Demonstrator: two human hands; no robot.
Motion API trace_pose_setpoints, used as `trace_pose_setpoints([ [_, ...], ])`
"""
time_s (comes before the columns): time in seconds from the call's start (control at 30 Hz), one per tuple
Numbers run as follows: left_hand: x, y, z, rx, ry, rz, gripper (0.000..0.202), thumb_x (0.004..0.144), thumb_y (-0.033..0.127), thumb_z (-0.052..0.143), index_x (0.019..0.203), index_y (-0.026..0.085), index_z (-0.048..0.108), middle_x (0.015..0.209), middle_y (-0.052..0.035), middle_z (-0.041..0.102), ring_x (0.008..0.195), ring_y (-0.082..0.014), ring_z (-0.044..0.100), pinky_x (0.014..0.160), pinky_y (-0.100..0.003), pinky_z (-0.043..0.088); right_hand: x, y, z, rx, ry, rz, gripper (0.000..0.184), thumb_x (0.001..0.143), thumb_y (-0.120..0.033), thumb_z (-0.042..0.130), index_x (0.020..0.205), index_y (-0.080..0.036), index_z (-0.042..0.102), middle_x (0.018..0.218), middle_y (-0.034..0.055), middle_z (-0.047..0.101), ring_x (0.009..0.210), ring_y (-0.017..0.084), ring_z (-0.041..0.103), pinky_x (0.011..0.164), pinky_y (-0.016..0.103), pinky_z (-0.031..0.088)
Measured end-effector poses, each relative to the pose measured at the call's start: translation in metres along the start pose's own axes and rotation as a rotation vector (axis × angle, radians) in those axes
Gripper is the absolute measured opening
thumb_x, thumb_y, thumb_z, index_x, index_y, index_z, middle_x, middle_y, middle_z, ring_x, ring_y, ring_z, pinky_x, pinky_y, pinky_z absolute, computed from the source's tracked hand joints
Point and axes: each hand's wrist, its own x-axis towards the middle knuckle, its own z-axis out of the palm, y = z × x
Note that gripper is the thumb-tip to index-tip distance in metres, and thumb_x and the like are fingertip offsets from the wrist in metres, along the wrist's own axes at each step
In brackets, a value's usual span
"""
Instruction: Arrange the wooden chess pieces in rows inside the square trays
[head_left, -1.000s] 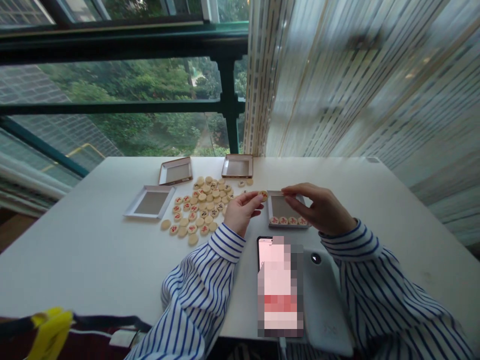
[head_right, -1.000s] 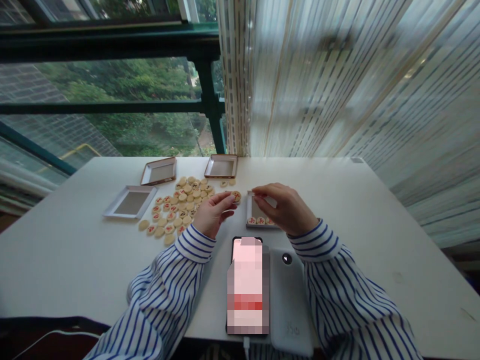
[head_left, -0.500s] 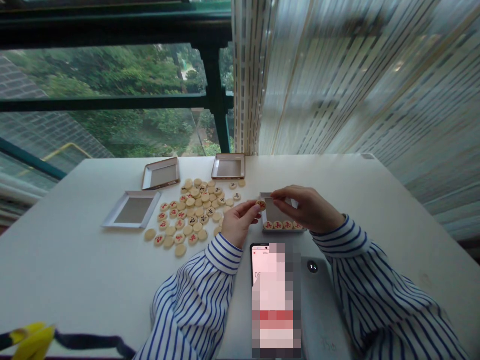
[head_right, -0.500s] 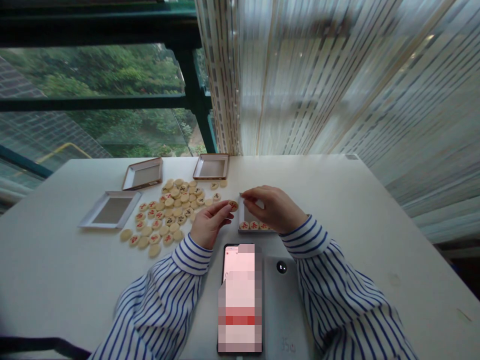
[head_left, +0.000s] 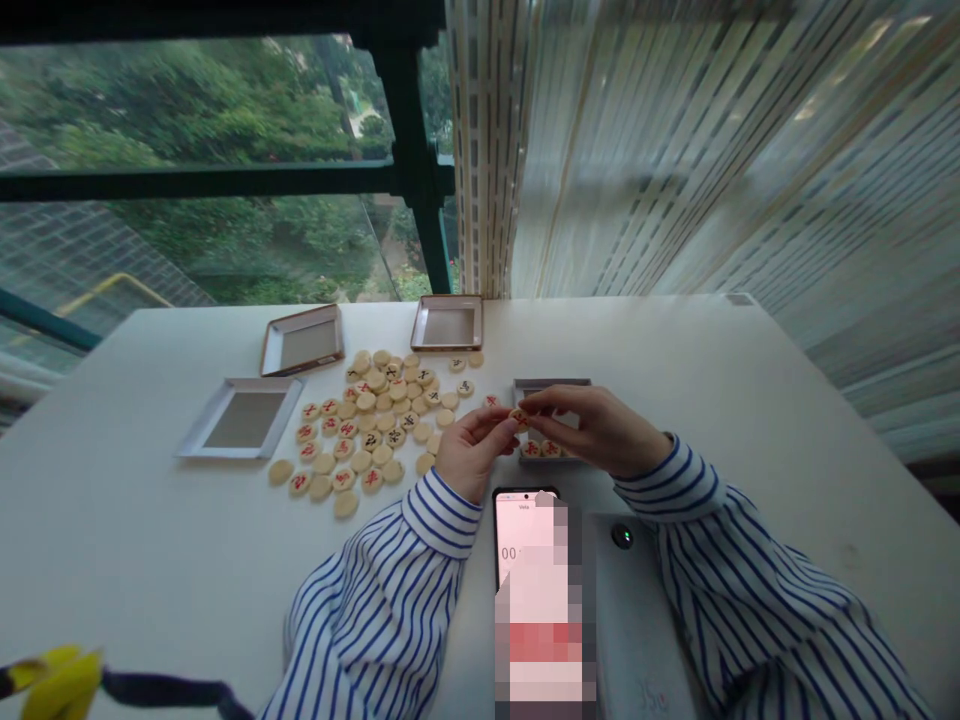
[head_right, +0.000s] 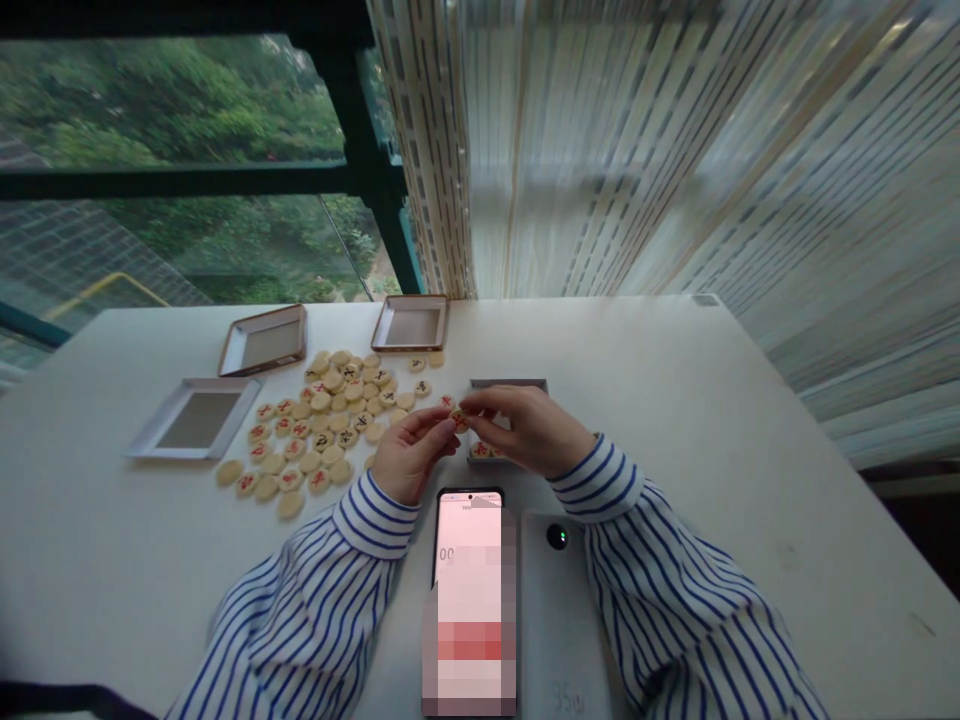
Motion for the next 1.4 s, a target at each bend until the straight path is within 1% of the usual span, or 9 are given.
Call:
trace_pose_setpoints([
  [0.23, 0.0004, -0.0009, -0.0015, 0.007, -0.003, 0.016, 0.026, 0.058, 0.028, 0.073, 0.08, 0.015, 0.067, 0.066, -0.0022, 0.067, 0.051, -0.007, 0.056, 0.051, -0.019, 0.044, -0.0004, 0.0006, -0.0001, 0.076, -0.045, 0.061, 0.02, 0.081, -0.025, 0.051, 0.095, -0.015, 0.061, 0.078, 0.0023, 0.064, 0.069, 0.01, 0.056, 0.063, 0.022, 0.045],
  [0.43, -0.0006, -0.0019, -0.0012, 0.011, -0.002, 0.021, 0.025, 0.06, 0.029, 0.072, 0.081, 0.015, 0.069, 0.063, -0.0021, 0.067, 0.05, -0.0063, 0.054, 0.051, -0.019, 0.044, -0.0009, 0.0014, 0.0015, 0.104, -0.013, 0.097, 0.021, 0.078, -0.027, 0.056, 0.093, -0.014, 0.061, 0.074, 0.0021, 0.063, 0.067, 0.01, 0.056, 0.062, 0.023, 0.046],
  [0.57, -0.0004, -0.0015, 0.0005, -0.019, 0.008, 0.03, 0.025, 0.057, 0.029, 0.073, 0.077, 0.015, 0.069, 0.059, -0.0008, 0.065, 0.048, -0.0061, 0.054, 0.049, -0.019, 0.043, -0.0013, 0.0027, 0.0053, 0.118, -0.013, 0.089, 0.025, 0.077, -0.028, 0.056, 0.098, -0.014, 0.059, 0.074, 0.0018, 0.062, 0.065, 0.01, 0.055, 0.059, 0.023, 0.046],
  [0.73, 0.001, -0.0024, 0.0004, -0.067, 0.047, 0.014, 0.027, 0.053, 0.032, 0.075, 0.068, 0.013, 0.065, 0.054, 0.0, 0.064, 0.046, -0.0074, 0.055, 0.046, -0.019, 0.043, -0.0006, 0.0009, 0.0078, 0.096, -0.027, 0.034, 0.027, 0.079, -0.026, 0.054, 0.103, -0.016, 0.058, 0.072, 0.0009, 0.061, 0.06, 0.008, 0.052, 0.055, 0.021, 0.044],
  [0.87, 0.0007, -0.005, -0.0009, -0.062, 0.018, 0.002, 0.027, 0.056, 0.033, 0.074, 0.072, 0.012, 0.067, 0.057, -0.0018, 0.065, 0.051, -0.0078, 0.057, 0.052, -0.02, 0.046, -0.0001, -0.0008, 0.0074, 0.064, -0.03, 0.048, 0.022, 0.08, -0.028, 0.052, 0.096, -0.016, 0.06, 0.07, 0.0006, 0.06, 0.057, 0.007, 0.05, 0.053, 0.02, 0.042],
  [0.97, -0.0001, -0.006, -0.0012, -0.054, -0.01, 0.001, 0.03, 0.057, 0.03, 0.073, 0.081, 0.014, 0.069, 0.069, -0.0042, 0.069, 0.058, -0.0087, 0.059, 0.059, -0.021, 0.048, -0.0006, -0.0002, 0.0072, 0.066, -0.034, 0.108, 0.02, 0.08, -0.029, 0.052, 0.093, -0.016, 0.059, 0.07, 0.0008, 0.062, 0.058, 0.008, 0.052, 0.054, 0.02, 0.042],
  [1.03, -0.0001, -0.0063, -0.0013, -0.05, -0.014, 0.013, 0.03, 0.057, 0.028, 0.074, 0.084, 0.014, 0.069, 0.074, -0.0051, 0.069, 0.061, -0.009, 0.06, 0.062, -0.022, 0.049, -0.0011, 0.0009, 0.0076, 0.058, -0.03, 0.145, 0.019, 0.079, -0.03, 0.053, 0.092, -0.016, 0.058, 0.071, 0.0011, 0.062, 0.06, 0.008, 0.054, 0.055, 0.02, 0.043],
  [1.23, 0.0013, -0.0075, -0.0018, -0.058, -0.02, 0.066, 0.025, 0.056, 0.023, 0.074, 0.079, 0.016, 0.068, 0.074, -0.0035, 0.07, 0.063, -0.0089, 0.061, 0.065, -0.022, 0.05, -0.001, 0.0008, 0.0087, 0.071, -0.032, 0.209, 0.021, 0.08, -0.035, 0.051, 0.086, -0.016, 0.056, 0.07, 0.0019, 0.064, 0.06, 0.009, 0.057, 0.054, 0.02, 0.043],
  [1.4, 0.0015, -0.0076, -0.0009, -0.01, -0.001, 0.081, 0.026, 0.055, 0.021, 0.075, 0.08, 0.016, 0.069, 0.077, -0.0041, 0.07, 0.069, -0.0113, 0.063, 0.07, -0.025, 0.05, 0.0001, -0.0016, 0.0071, 0.022, -0.046, 0.207, 0.023, 0.082, -0.037, 0.048, 0.082, -0.015, 0.055, 0.067, 0.0014, 0.063, 0.057, 0.008, 0.056, 0.05, 0.019, 0.04],
])
